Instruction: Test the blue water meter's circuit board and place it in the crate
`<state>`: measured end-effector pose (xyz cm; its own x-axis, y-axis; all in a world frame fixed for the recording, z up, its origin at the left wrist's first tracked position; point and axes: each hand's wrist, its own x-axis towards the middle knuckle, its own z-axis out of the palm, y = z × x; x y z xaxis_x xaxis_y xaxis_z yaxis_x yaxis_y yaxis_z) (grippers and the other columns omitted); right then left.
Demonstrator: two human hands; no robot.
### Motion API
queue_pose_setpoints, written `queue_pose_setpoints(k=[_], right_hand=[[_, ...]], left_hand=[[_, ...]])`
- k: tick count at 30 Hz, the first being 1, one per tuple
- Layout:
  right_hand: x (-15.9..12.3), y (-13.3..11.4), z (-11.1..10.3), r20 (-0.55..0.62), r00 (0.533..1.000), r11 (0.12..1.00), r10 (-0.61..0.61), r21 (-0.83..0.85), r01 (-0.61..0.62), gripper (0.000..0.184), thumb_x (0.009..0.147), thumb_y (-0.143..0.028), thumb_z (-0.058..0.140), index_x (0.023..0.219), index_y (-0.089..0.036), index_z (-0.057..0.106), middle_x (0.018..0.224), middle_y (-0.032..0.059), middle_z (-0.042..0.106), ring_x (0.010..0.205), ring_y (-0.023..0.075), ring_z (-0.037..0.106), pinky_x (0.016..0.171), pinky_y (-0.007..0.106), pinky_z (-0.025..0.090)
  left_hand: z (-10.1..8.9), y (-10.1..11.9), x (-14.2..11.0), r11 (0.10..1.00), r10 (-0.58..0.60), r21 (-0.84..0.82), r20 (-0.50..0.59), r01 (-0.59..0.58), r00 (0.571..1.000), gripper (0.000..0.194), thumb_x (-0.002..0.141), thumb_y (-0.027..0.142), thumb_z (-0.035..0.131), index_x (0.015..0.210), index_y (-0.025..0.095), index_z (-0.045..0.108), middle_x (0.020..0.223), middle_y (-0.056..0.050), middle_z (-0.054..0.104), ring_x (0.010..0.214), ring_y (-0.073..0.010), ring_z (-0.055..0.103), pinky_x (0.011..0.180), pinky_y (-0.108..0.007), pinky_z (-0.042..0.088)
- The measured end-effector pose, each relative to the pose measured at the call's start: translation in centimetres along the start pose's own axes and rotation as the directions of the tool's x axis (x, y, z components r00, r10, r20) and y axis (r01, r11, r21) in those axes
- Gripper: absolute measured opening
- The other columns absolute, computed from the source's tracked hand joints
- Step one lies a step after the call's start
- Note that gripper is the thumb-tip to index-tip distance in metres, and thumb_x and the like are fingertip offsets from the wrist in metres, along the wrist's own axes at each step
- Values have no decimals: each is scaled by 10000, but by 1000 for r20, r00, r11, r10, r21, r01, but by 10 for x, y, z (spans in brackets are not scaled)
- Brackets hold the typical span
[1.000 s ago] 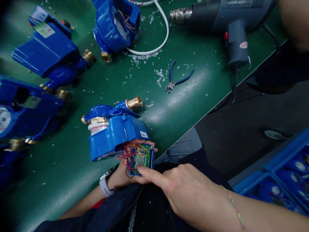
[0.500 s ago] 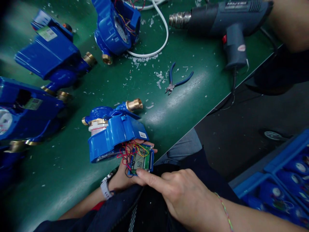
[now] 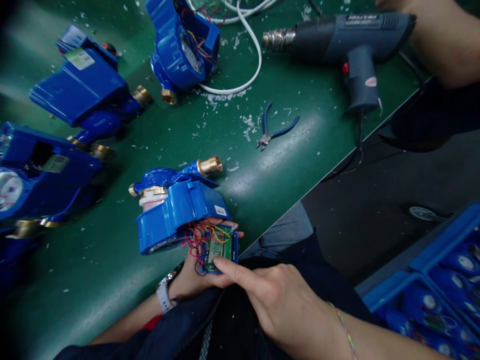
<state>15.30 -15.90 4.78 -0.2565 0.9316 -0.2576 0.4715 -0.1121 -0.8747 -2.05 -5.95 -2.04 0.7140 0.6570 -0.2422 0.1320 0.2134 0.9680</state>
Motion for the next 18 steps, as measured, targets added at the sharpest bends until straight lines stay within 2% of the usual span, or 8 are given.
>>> queue_pose_setpoints(k=[2,4,6,8,10,12,15,18], right_hand=[[2,-1,-1,-5,999,999,36,38,-35,571,954,-90,318,1475,-318,374,1078,-2,710,789,169,709,637,253,526],[3,-3,-4,-23,997,996,72,61,-70,514,979,-137,320,1449,-318,423,859,-13,711,644,148,667,549,237,456],[4,-4,-7,-46,993,989,111,106,-105,475,992,-174,340,1429,-321,454,648,-41,588,531,124,562,505,227,383],[5,-3,-11,-44,985,955,165,258,-148,451,1007,-202,348,1433,-324,439,570,-67,431,489,108,452,480,213,330],[4,-2,-13,-23,973,861,228,471,-190,417,1028,-242,341,1437,-289,413,571,-76,364,478,100,379,460,199,303],[3,0,-16,-28,957,754,290,622,-210,383,1043,-307,352,1411,-224,415,567,-81,369,461,94,339,443,193,291],[3,5,-18,-45,923,644,383,729,-232,402,1020,-441,444,1312,-165,460,526,-88,398,414,85,323,418,195,278],[3,11,-19,-24,889,508,457,827,-239,386,969,-523,536,1138,-176,516,518,-87,424,380,71,320,393,186,263]], left_hand=[[0,1,0,1000,-1,-3,12,1,1000,719,601,336,878,1228,237,539,1238,-101,587,1132,-297,591,1000,-469,490],[-1,2,-1,1000,-7,-17,23,7,1000,708,620,369,870,1229,237,532,1236,-104,581,1153,-304,577,1002,-474,484],[-2,4,-1,999,6,-48,31,-5,999,727,620,393,871,1235,240,515,1243,-105,572,1180,-310,560,1025,-482,463],[-3,7,0,995,21,-98,44,-16,999,760,620,394,869,1257,245,481,1248,-104,560,1166,-305,570,1022,-478,466],[-3,10,1,990,14,-143,75,-3,997,768,626,386,861,1267,244,462,1243,-102,558,1139,-298,589,1004,-471,485],[-4,13,2,986,-5,-165,104,22,995,758,636,377,849,1271,235,460,1250,-108,555,1132,-298,594,1002,-469,491],[-4,16,3,987,-1,-162,123,21,992,800,634,347,848,1311,233,439,1319,-127,525,1156,-306,586,1031,-471,469],[-4,16,3,983,17,-182,133,7,991,887,643,323,845,1386,254,366,1398,-141,478,1190,-318,574,1039,-473,465]])
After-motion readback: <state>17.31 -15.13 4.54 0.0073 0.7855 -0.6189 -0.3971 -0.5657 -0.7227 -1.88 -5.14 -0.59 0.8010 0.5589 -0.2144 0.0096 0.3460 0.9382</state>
